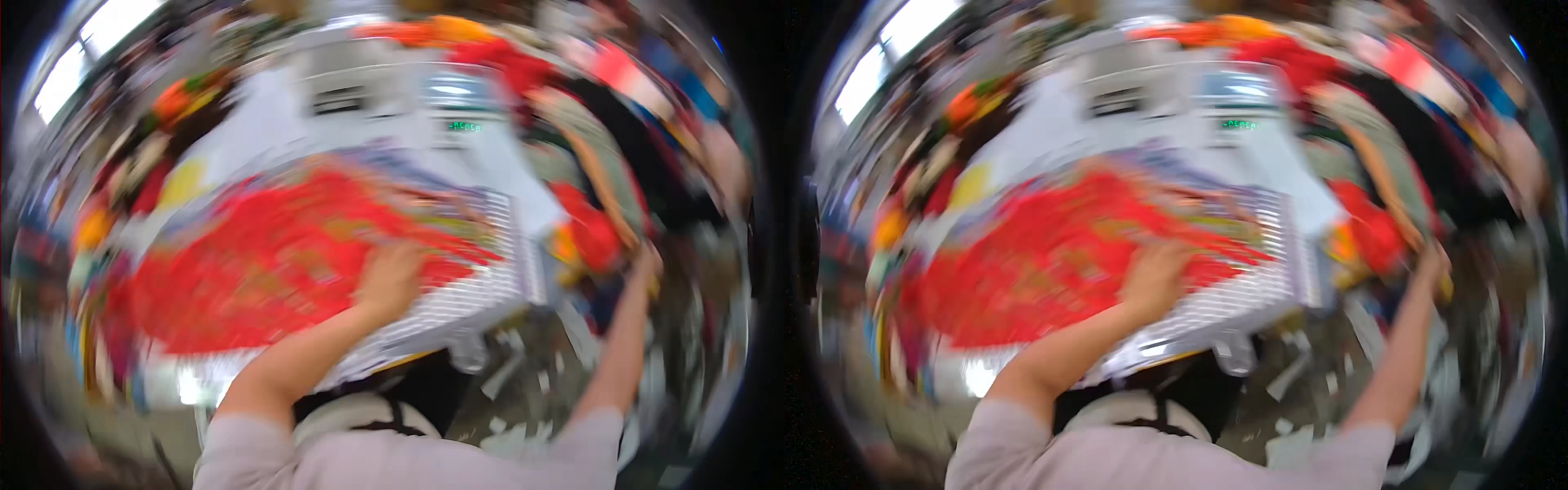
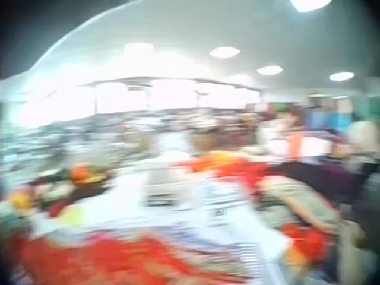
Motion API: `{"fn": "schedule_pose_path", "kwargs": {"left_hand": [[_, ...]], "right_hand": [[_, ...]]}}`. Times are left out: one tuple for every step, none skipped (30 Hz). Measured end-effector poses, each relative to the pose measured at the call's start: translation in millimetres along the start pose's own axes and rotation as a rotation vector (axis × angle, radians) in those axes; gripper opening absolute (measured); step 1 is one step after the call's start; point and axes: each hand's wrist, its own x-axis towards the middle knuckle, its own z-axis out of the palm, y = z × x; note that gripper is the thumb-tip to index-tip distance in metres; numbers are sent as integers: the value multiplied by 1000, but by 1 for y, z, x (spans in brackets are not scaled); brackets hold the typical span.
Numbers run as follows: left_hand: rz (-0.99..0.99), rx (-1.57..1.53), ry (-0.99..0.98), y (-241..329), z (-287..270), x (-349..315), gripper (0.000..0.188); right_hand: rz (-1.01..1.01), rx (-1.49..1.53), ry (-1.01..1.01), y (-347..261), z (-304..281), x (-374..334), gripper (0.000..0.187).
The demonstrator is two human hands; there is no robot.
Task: The worker organizes bundles of pink and red yarn threads onto a punched organizer board for cataloging or embroidery preparation.
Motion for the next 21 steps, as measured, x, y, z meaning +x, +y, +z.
{"fn": "schedule_pose_path", "kwargs": {"left_hand": [[12, 13, 61, 1, 5, -4, 42], [-78, 118, 56, -23, 11, -21, 41], [-16, -1, 40, -17, 20, -11, 42], [36, -53, 8, -7, 12, -5, 44], [55, -91, 139, -14, 19, -12, 47], [31, -105, 194, -30, 17, -26, 49], [22, -149, 274, -26, 15, -28, 50], [5, -180, 348, -29, 9, -33, 51], [-8, -190, 424, -30, 1, -41, 53], [-6, -207, 458, -30, -21, -54, 53], [-3, -231, 489, -31, -42, -71, 53], [21, -180, 638, -46, -49, -91, 53], [-83, -231, 621, -35, -77, -106, 53], [-83, -266, 673, -38, -94, -117, 52], [-155, -252, 730, -60, -112, -151, 52], [-215, -265, 769, -70, -136, -181, 51], [-269, -226, 837, -82, -154, -210, 50], [-302, -161, 913, -100, -169, -243, 48], [-355, -106, 994, -112, -183, -273, 47], [-469, -102, 1030, -121, -201, -311, 42], [-536, -126, 1103, -136, -210, -342, 40]], "right_hand": [[35, 62, -186, 7, -3, -27, 17], [83, 42, -117, -28, 105, -120, 33], [-252, 52, -159, -13, 86, -127, 35], [-375, -185, -88, 2, 79, -135, 33], [-392, -65, -276, -3, 116, -178, 35], [-252, 186, -541, -50, 170, -274, 35], [-352, 89, -628, -71, 190, -326, 36], [-492, 109, -813, -128, 204, -408, 38], [-466, 229, -1000, -189, 208, -492, 41], [-798, 125, -1104, -233, 205, -544, 44], [-1130, 172, -1191, -270, 192, -585, 44], [-1228, 221, -1402, -306, 176, -626, 42], [-1431, 601, -1553, -319, 174, -652, 40], [-1654, 714, -1618, -363, 159, -677, 39], [-1640, 1287, -1439, -390, 164, -719, 37], [-1590, 1353, -1520, -398, 143, -749, 51], [-1537, 1420, -1597, -402, 128, -767, 68], [-1857, 1531, -1272, -419, 146, -777, 64], [-2140, 1608, -893, -434, 169, -783, 61], [-1914, 1418, -1427, -437, 159, -772, 64], [-1920, 1431, -1438, -421, 159, -767, 64]]}}
